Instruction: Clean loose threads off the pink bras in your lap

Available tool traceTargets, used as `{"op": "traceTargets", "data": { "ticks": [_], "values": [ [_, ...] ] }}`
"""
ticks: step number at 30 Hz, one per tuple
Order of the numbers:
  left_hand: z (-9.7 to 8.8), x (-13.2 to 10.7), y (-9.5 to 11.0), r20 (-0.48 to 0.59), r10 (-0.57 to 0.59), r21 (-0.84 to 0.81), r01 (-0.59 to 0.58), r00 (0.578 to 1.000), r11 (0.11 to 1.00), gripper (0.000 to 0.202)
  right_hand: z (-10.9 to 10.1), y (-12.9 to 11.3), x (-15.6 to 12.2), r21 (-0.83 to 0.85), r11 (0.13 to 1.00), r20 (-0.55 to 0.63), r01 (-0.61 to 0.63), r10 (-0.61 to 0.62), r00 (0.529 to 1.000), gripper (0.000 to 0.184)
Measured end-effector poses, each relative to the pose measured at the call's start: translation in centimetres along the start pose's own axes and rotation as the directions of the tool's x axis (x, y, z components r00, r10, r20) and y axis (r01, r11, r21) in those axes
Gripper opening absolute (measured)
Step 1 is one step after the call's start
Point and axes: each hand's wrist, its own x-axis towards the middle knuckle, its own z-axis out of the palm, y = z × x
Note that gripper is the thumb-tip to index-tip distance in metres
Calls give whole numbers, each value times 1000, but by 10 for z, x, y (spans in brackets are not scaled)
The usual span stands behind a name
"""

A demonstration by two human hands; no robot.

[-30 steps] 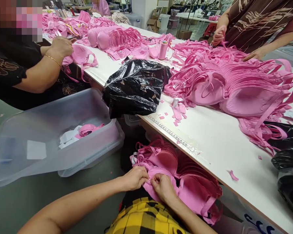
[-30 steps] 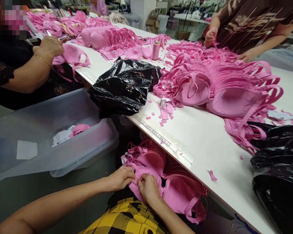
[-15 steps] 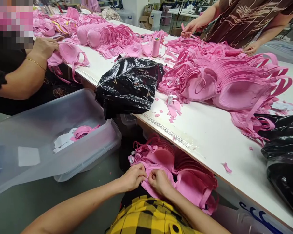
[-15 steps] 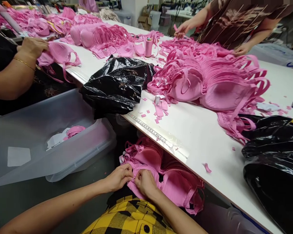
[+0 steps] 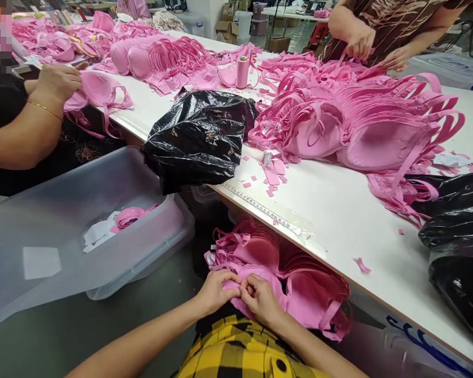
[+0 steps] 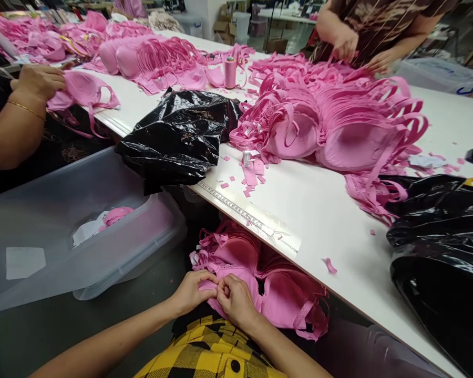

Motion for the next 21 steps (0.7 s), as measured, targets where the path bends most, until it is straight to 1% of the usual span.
{"op": "traceTargets", "data": {
  "ticks": [1, 2, 4, 6, 7, 8, 9, 10, 11, 12, 13, 14, 16, 19, 21],
  "values": [
    [-4, -3, 2, 35, 55, 26, -55, 998, 998, 13, 0, 0, -1, -4, 1000, 6, 2, -2, 1000, 14],
    [-9, -6, 5, 95, 115, 60, -121, 989, 991, 15, 0, 0, -3, -9, 1000, 11, 5, -5, 1000, 15],
    [-19, -10, 10, 218, 217, 121, -247, 952, 961, 20, 0, -1, -5, -17, 1000, 19, 16, -16, 1000, 16],
    [-23, -11, 13, 273, 287, 158, -337, 918, 928, 23, -1, -3, -6, -23, 999, 18, 27, -27, 999, 16],
    [-22, -10, 13, 265, 309, 168, -359, 914, 918, 23, -1, -3, -6, -29, 999, 15, 32, -32, 999, 16],
    [-19, -8, 12, 234, 317, 171, -360, 919, 917, 24, -1, -3, -5, -37, 999, 7, 36, -36, 999, 16],
    [-13, -6, 11, 179, 307, 168, -337, 935, 926, 23, -1, -3, -5, -47, 998, -1, 38, -39, 999, 15],
    [-6, -3, 9, 97, 272, 158, -285, 957, 946, 22, -1, -3, -5, -57, 998, -8, 40, -40, 999, 15],
    [2, 0, 7, 6, 215, 135, -213, 977, 968, 20, -1, -2, -5, -68, 997, -16, 38, -40, 999, 14],
    [9, 2, 5, -76, 146, 100, -138, 986, 985, 19, 0, -1, -5, -81, 996, -23, 37, -39, 999, 14],
    [15, 4, 3, -134, 82, 61, -75, 988, 995, 19, 0, 1, -5, -95, 995, -25, 35, -37, 999, 14],
    [19, 5, 2, -156, 39, 29, -35, 987, 999, 18, -1, 2, -4, -106, 994, -22, 30, -33, 999, 14],
    [20, 5, 1, -120, 23, 0, -23, 993, 1000, 16, -3, 4, -4, -98, 995, -14, 11, -13, 1000, 12],
    [13, 3, 4, -39, 43, 6, -43, 998, 999, 13, -8, 5, -3, -19, 1000, -19, -25, 25, 1000, 13],
    [9, 2, 6, -33, 34, 28, -33, 999, 999, 13, -10, 6, -2, 2, 999, -37, -38, 39, 999, 12]
  ]
}}
